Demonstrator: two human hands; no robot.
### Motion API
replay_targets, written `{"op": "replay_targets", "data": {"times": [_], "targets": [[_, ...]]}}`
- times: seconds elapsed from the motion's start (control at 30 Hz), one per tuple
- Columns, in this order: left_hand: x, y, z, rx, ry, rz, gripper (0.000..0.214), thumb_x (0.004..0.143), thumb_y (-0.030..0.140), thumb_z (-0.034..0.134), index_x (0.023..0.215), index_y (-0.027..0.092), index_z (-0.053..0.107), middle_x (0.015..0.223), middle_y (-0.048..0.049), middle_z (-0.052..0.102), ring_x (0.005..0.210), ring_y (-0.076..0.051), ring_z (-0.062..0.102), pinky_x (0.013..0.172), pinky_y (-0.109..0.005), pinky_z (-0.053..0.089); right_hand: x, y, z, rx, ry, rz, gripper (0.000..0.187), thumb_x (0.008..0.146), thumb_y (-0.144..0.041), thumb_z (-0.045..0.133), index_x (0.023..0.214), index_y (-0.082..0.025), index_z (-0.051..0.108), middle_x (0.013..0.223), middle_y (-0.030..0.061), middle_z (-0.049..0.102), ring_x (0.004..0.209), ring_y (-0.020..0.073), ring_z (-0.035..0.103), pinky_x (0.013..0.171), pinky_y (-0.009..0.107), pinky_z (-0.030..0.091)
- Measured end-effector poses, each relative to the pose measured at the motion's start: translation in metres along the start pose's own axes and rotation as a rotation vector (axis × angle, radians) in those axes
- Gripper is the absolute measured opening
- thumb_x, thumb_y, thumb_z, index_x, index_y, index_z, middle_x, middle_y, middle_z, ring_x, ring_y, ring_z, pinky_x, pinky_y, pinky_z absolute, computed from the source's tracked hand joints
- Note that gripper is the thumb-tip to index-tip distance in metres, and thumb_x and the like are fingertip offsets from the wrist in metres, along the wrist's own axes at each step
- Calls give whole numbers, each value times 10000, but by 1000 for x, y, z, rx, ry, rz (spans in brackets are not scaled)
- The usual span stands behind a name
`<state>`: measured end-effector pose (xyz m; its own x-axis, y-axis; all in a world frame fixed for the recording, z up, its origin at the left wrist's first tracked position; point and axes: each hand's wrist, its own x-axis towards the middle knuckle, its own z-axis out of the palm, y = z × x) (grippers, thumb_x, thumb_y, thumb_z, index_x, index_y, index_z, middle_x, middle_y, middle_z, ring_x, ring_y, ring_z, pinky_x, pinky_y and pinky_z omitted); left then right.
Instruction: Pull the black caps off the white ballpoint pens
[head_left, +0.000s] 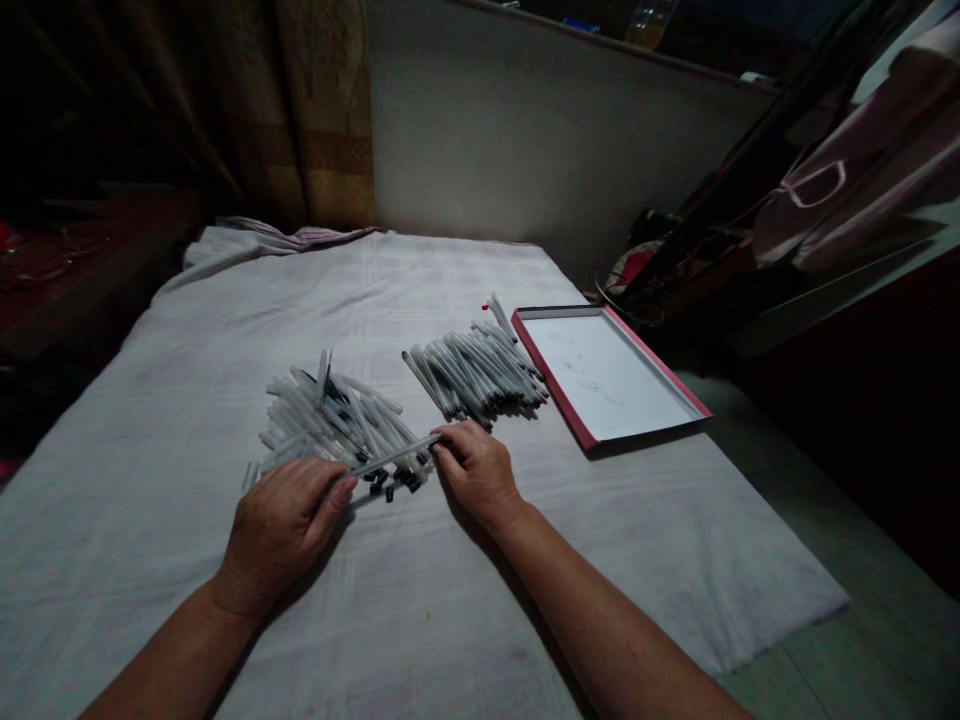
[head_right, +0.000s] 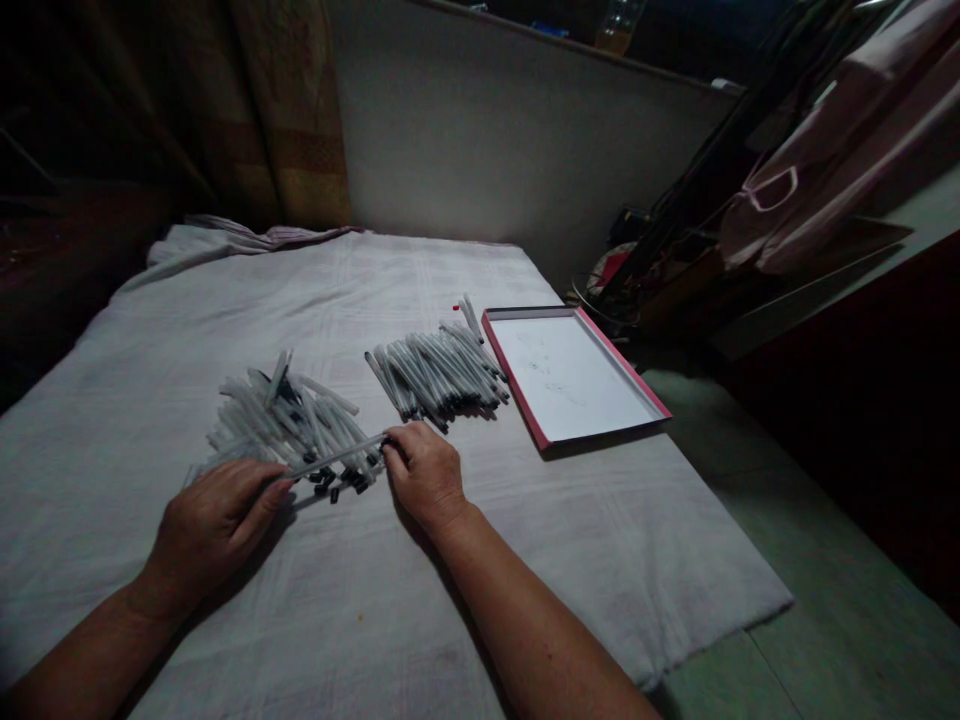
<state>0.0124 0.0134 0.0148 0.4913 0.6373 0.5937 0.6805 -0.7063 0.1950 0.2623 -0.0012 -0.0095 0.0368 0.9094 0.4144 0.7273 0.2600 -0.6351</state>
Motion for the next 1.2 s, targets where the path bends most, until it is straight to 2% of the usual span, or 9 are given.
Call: {"op": "replay_targets", "data": {"times": [0.27,0.5,0.63,0.8,0.87,0.97,1.1,1.2], "targets": [[1,0,-1,13,16,24,231,991,354,493,884,201,628,744,-18,683,665,-177,636,632,-294,465,-1,3,-3,183,56,32,210,882,-183,562,967,-205,753,921,76,774,867,200,724,821,300,559],[-2,-3,1,-3,-17,3,236,981,388,508,917,213,654,778,-18,709,705,-178,667,661,-293,494,0,-4,-11,356,60,103,191,876,-254,590,899,-193,769,854,66,763,766,177,700,730,272,546],[-3,-3,1,-8,-41,-13,236,982,394,500,933,221,653,794,-24,721,723,-182,680,680,-300,517,1,-6,-12,474,39,234,173,825,-309,625,813,-195,755,786,49,747,711,173,669,671,274,530],[-3,-11,-6,14,0,-30,185,973,396,527,975,235,617,833,-23,718,746,-187,676,692,-313,530,8,-5,-17,773,112,562,206,718,-390,692,762,-188,690,681,16,701,533,125,581,471,223,442],[-4,-18,-12,37,39,-73,169,962,392,549,997,238,609,869,-24,714,784,-195,677,726,-325,538,12,-4,-21,886,185,675,248,670,-411,727,755,-189,657,657,3,693,470,96,537,410,191,389],[-6,-28,-21,69,98,-194,154,955,384,555,1012,248,599,926,-14,699,850,-208,673,777,-353,547,17,-3,-28,974,312,755,303,619,-417,766,760,-193,620,634,-1,698,432,77,511,352,153,314],[-6,-35,-27,117,112,-372,194,979,384,508,1066,235,596,941,6,673,813,-192,655,731,-336,535,23,-8,-29,1004,419,743,309,618,-398,764,795,-195,612,687,25,737,469,95,568,331,142,311],[-5,-37,-25,172,101,-425,242,991,399,486,1062,206,614,920,-7,683,767,-185,661,678,-313,513,27,-15,-21,996,387,729,284,626,-366,758,799,-188,620,748,48,761,525,109,623,341,134,328]]}}
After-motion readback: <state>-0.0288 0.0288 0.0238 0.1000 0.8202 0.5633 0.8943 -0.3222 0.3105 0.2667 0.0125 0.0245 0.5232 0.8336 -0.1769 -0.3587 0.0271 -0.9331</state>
